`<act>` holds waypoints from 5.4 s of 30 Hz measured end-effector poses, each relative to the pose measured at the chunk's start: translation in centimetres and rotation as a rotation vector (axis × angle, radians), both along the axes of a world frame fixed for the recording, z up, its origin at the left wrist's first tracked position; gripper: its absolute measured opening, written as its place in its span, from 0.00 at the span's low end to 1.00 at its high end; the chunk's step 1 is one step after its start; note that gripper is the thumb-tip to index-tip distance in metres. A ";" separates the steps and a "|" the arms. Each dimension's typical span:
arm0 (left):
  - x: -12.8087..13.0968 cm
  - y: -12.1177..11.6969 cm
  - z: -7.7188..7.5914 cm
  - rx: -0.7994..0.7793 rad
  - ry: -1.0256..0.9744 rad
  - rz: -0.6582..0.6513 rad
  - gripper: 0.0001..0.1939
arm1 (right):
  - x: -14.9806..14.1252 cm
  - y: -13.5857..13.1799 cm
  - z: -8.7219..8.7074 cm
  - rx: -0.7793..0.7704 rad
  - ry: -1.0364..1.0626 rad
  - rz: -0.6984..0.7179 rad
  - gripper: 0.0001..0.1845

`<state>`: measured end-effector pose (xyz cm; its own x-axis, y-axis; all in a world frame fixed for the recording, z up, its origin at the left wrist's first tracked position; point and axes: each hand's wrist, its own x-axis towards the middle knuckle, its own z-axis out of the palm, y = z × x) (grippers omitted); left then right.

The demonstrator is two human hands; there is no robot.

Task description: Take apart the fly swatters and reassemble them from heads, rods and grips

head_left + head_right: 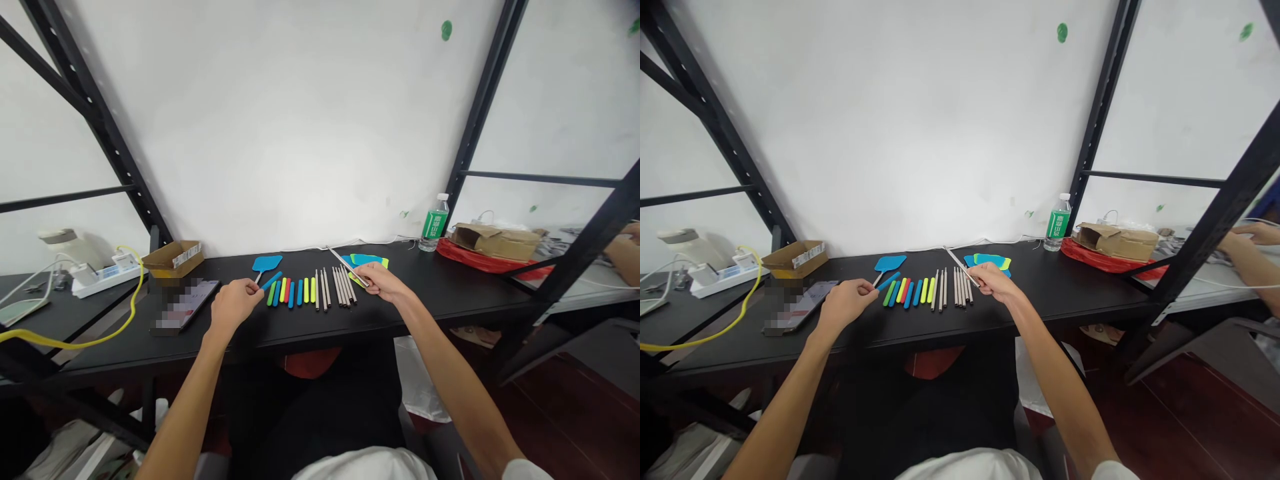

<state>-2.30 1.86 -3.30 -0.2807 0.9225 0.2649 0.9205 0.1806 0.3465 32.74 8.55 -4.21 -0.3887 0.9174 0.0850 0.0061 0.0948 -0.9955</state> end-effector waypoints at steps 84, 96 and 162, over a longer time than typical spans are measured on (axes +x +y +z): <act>4.2 -1.7 1.0 0.318 -0.016 -0.257 0.15 | -3.1 -3.0 1.6 0.198 0.318 -0.031 0.22; 4.5 -1.8 1.2 0.316 -0.244 -0.528 0.20 | -3.0 -2.7 1.7 0.144 0.401 -0.059 0.21; 4.9 -3.1 2.1 0.362 -0.431 -0.637 0.20 | -2.0 -2.5 1.9 0.238 0.260 -0.104 0.18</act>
<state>2.57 -1.22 -1.21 0.1192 0.8176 0.5632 0.5832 -0.5168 0.6267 30.73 6.04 -2.30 -0.2318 0.8934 0.3849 -0.2226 0.3364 -0.9150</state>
